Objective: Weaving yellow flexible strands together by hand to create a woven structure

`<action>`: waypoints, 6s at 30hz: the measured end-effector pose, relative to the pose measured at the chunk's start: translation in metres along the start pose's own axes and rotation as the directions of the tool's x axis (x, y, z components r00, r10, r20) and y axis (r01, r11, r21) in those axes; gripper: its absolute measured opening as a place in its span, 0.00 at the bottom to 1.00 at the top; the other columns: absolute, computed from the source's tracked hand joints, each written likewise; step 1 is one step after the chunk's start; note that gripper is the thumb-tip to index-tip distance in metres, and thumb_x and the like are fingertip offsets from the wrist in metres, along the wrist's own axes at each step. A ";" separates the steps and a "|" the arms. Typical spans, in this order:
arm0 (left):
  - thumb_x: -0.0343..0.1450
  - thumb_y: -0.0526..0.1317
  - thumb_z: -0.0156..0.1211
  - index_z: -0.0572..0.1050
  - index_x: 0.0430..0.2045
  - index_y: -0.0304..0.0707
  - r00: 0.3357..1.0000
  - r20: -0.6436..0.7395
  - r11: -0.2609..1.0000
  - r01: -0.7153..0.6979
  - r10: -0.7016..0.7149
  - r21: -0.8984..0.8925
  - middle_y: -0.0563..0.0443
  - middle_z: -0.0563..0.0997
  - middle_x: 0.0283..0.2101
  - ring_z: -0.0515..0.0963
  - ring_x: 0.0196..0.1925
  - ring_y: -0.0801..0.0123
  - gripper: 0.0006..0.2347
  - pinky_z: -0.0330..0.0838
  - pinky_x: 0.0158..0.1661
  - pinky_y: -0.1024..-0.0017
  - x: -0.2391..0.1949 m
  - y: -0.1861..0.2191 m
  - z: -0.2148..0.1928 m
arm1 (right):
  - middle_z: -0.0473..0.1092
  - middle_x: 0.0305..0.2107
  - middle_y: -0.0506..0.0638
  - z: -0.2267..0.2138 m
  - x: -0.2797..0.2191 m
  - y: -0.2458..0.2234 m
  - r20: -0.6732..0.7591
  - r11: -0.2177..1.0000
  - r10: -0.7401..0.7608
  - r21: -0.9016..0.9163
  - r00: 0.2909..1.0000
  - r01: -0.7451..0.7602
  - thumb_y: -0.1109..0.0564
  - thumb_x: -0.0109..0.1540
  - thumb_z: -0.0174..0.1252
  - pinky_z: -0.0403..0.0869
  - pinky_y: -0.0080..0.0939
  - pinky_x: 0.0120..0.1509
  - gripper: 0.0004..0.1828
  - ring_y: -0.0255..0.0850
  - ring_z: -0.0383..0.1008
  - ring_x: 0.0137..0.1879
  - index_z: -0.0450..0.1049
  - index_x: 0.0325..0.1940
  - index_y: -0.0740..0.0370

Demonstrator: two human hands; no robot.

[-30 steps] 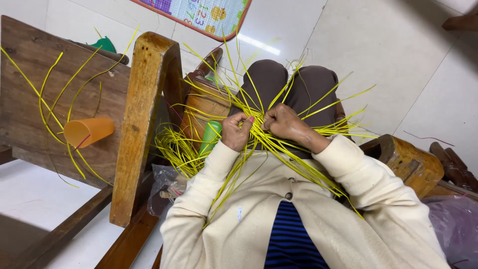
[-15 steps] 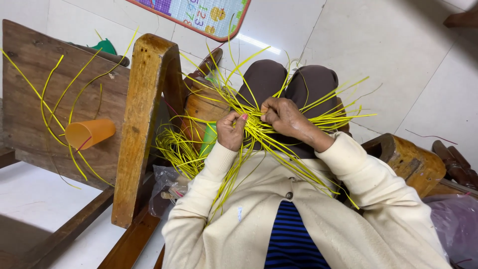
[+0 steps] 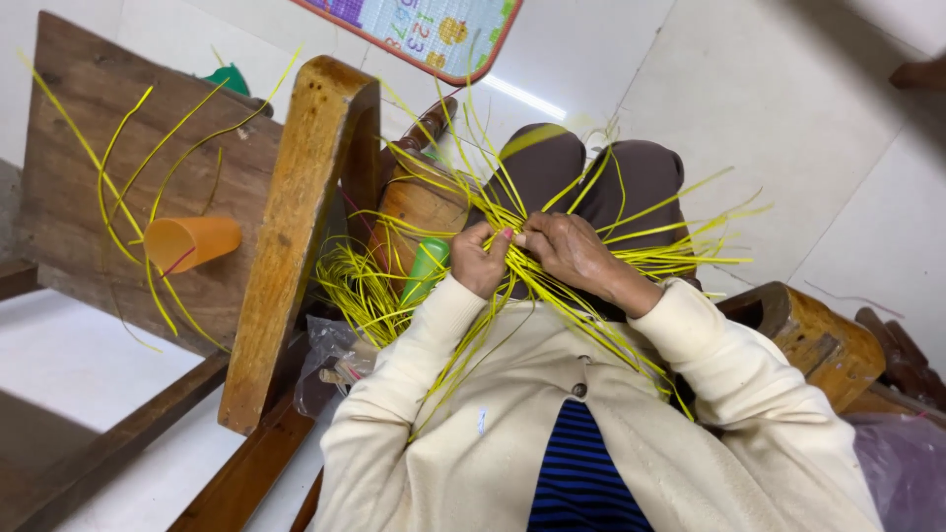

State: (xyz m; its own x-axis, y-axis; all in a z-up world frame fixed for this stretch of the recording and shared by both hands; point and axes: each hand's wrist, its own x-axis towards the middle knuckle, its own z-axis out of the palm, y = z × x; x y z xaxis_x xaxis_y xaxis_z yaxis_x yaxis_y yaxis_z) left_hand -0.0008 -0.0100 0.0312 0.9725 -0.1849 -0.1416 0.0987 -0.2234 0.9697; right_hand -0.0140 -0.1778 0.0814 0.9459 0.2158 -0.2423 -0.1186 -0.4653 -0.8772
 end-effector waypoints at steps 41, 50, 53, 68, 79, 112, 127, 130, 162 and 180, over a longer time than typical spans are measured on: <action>0.58 0.35 0.66 0.78 0.25 0.45 0.250 -0.941 0.423 0.896 -0.228 0.136 0.48 0.80 0.37 0.80 0.46 0.54 0.06 0.75 0.49 0.63 -0.002 -0.099 -0.464 | 0.64 0.16 0.54 -0.025 -0.004 0.018 -0.298 0.999 0.000 0.034 0.955 0.011 0.62 0.58 0.67 0.59 0.34 0.27 0.11 0.36 0.59 0.23 0.70 0.28 0.65; 0.60 0.34 0.65 0.78 0.24 0.41 0.242 -0.956 0.431 0.890 -0.168 0.149 0.46 0.80 0.33 0.81 0.43 0.52 0.03 0.76 0.47 0.62 -0.004 -0.100 -0.459 | 0.64 0.16 0.55 -0.022 -0.003 0.025 -0.299 0.998 -0.037 0.037 0.953 0.050 0.64 0.58 0.66 0.59 0.35 0.27 0.10 0.37 0.59 0.24 0.70 0.28 0.66; 0.61 0.34 0.64 0.80 0.22 0.42 0.234 -0.966 0.525 0.839 -0.110 0.143 0.45 0.81 0.29 0.82 0.39 0.52 0.02 0.77 0.44 0.62 0.004 -0.107 -0.467 | 0.64 0.16 0.55 -0.023 -0.004 0.021 -0.302 0.998 -0.040 0.040 0.952 0.054 0.64 0.58 0.65 0.59 0.35 0.27 0.10 0.36 0.59 0.25 0.70 0.28 0.66; 0.74 0.33 0.43 0.70 0.30 0.34 0.455 -0.595 0.746 -0.329 0.662 0.579 0.50 0.69 0.17 0.69 0.15 0.69 0.06 0.64 0.20 0.75 0.039 0.117 -0.265 | 0.68 0.26 0.52 -0.038 -0.006 -0.012 -0.515 0.892 -0.448 -0.307 0.731 0.332 0.61 0.61 0.68 0.66 0.42 0.38 0.11 0.43 0.65 0.31 0.69 0.34 0.65; 0.65 0.33 0.49 0.71 0.20 0.40 0.694 0.081 0.565 -0.643 0.715 0.517 0.53 0.67 0.13 0.72 0.17 0.60 0.04 0.68 0.22 0.67 -0.006 0.095 0.008 | 0.74 0.39 0.59 -0.025 -0.014 -0.031 -0.289 0.361 -0.933 -0.766 0.216 0.532 0.60 0.58 0.60 0.71 0.51 0.44 0.10 0.53 0.68 0.42 0.79 0.42 0.67; 0.69 0.28 0.51 0.75 0.36 0.25 0.967 0.228 0.584 0.120 0.115 -0.803 0.40 0.76 0.26 0.56 0.13 0.76 0.07 0.44 0.15 0.76 -0.053 0.158 -0.068 | 0.72 0.28 0.52 -0.170 -0.021 0.059 -0.606 0.581 -0.621 -0.782 0.498 -0.227 0.68 0.56 0.49 0.64 0.45 0.33 0.09 0.47 0.69 0.30 0.74 0.35 0.62; 0.71 0.30 0.50 0.76 0.33 0.29 0.993 -0.063 0.888 -0.119 0.101 -0.444 0.44 0.79 0.24 0.78 0.27 0.72 0.06 0.74 0.30 0.78 -0.003 0.112 0.003 | 0.72 0.21 0.58 -0.065 -0.003 -0.011 -0.378 0.669 0.098 0.710 0.921 0.220 0.63 0.61 0.52 0.68 0.25 0.22 0.03 0.32 0.70 0.20 0.66 0.39 0.63; 0.71 0.27 0.49 0.78 0.33 0.28 0.967 -0.044 0.938 -0.255 0.252 -0.236 0.36 0.80 0.29 0.79 0.29 0.63 0.07 0.75 0.29 0.72 0.001 0.103 0.032 | 0.73 0.26 0.61 -0.051 -0.004 -0.013 -0.346 0.653 0.046 0.721 0.937 0.234 0.66 0.62 0.53 0.74 0.28 0.26 0.03 0.35 0.74 0.25 0.67 0.38 0.69; 0.73 0.40 0.48 0.76 0.44 0.32 0.812 0.472 0.934 -0.348 0.343 -0.081 0.36 0.78 0.34 0.77 0.40 0.49 0.13 0.72 0.43 0.58 0.000 0.153 -0.048 | 0.71 0.24 0.53 -0.101 -0.002 0.013 -0.776 0.906 0.053 0.303 0.629 0.296 0.69 0.59 0.62 0.69 0.31 0.30 0.03 0.32 0.67 0.26 0.76 0.33 0.66; 0.69 0.27 0.52 0.78 0.30 0.30 0.922 0.247 0.942 -0.326 0.298 0.083 0.36 0.80 0.28 0.80 0.29 0.53 0.06 0.73 0.28 0.68 0.037 0.117 -0.010 | 0.69 0.21 0.50 -0.029 -0.005 -0.007 -0.569 0.576 0.150 0.715 0.809 0.396 0.65 0.58 0.59 0.64 0.27 0.31 0.03 0.29 0.64 0.28 0.75 0.35 0.70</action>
State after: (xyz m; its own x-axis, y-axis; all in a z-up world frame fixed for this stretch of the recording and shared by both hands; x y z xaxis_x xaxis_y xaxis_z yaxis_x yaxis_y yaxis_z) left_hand 0.0483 -0.0335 0.1414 0.8739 -0.4736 0.1092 -0.2419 -0.2290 0.9429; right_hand -0.0087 -0.2007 0.1009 0.9189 -0.3837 -0.0917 0.0904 0.4309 -0.8979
